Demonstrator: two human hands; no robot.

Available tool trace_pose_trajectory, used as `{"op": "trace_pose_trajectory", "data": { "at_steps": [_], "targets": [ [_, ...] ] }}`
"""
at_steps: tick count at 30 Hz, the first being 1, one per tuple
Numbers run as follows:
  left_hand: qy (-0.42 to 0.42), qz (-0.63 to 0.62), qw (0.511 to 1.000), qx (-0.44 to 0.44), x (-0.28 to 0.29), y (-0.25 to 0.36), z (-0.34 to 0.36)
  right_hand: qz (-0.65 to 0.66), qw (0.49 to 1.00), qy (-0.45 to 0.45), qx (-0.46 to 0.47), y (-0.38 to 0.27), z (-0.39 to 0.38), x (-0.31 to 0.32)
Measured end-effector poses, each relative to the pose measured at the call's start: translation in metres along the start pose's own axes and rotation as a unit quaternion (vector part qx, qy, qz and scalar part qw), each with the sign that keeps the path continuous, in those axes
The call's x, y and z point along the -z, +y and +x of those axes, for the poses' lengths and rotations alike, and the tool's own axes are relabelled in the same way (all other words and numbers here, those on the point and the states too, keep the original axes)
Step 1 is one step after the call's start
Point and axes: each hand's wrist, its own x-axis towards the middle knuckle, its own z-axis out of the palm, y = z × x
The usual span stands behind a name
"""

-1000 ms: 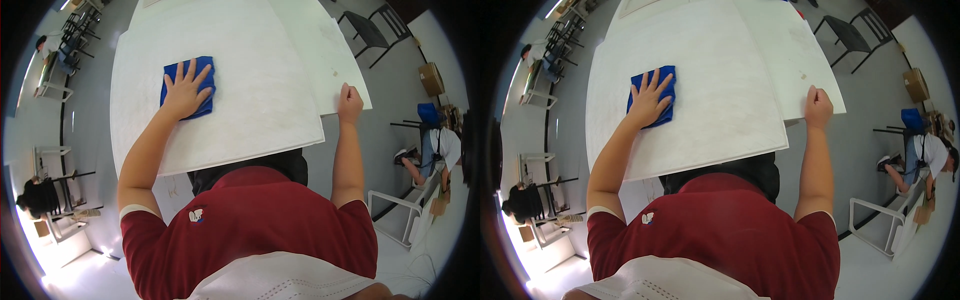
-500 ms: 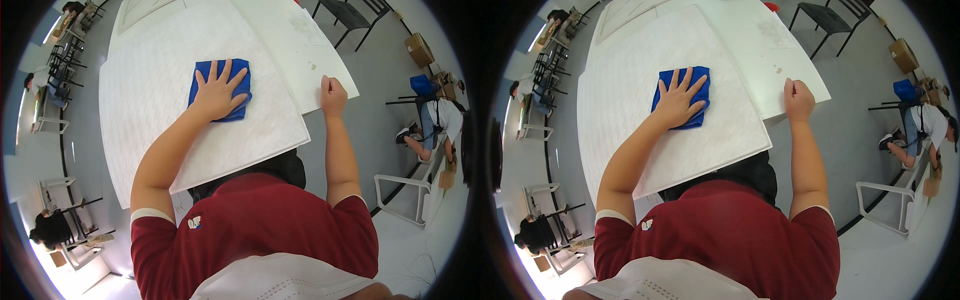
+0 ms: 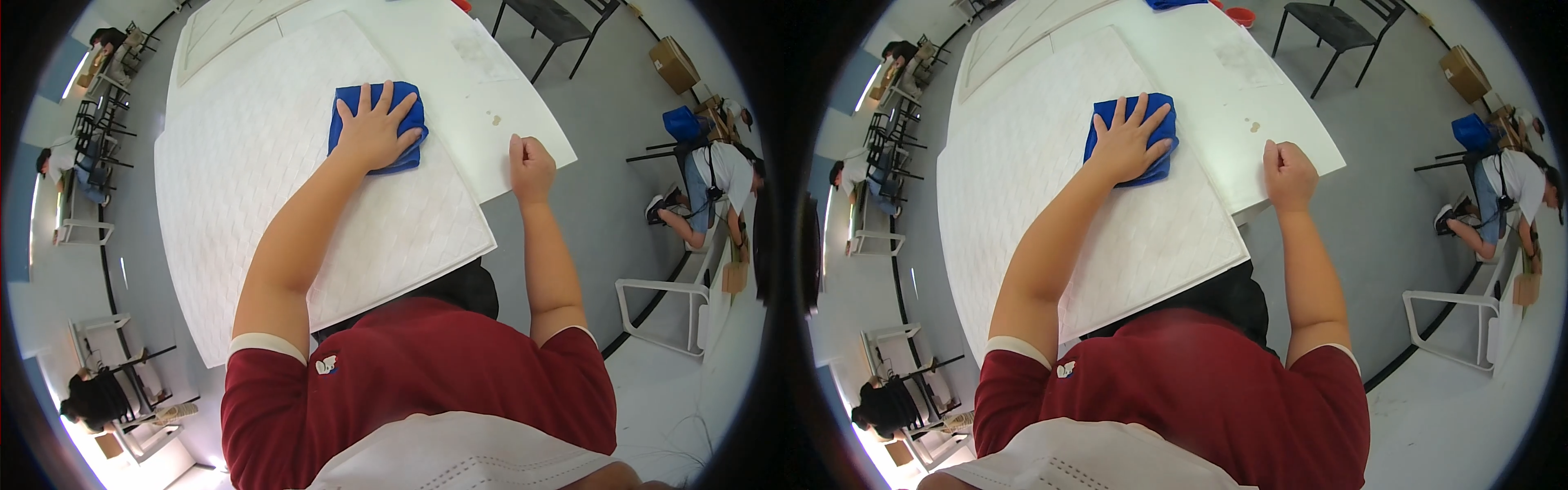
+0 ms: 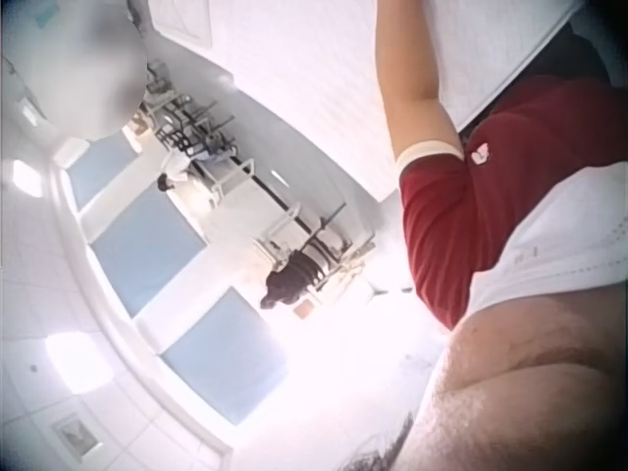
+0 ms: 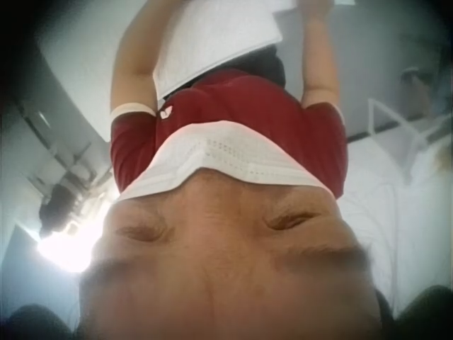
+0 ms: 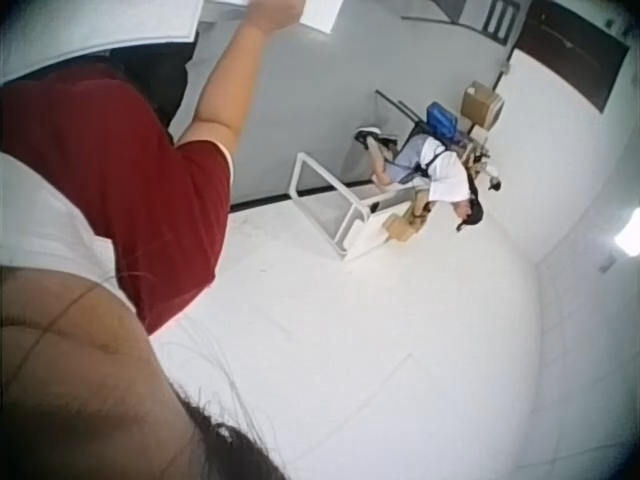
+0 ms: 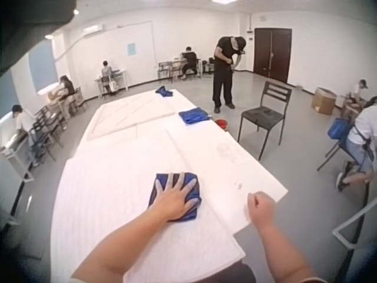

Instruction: Wipe and clean a white textured board using a blue microfiber cloth.

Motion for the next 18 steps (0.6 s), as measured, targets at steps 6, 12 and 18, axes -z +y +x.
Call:
{"op": "trace_pose_trajectory", "data": {
  "at_steps": [6, 12, 18],
  "targets": [
    [0.018, 0.001, 0.999, 0.039, -0.004, -0.008, 0.035, 0.013, 1.000, 0.008, 0.007, -0.006, 0.002, 0.000],
    [0.016, 0.001, 0.999, 0.046, -0.006, -0.016, 0.048, 0.021, 1.000, 0.012, 0.000, -0.005, 0.003, -0.001],
    [0.020, 0.005, 1.000, 0.008, -0.008, -0.006, 0.026, 0.013, 1.000, 0.016, 0.018, -0.005, 0.005, -0.002]
  ]
}}
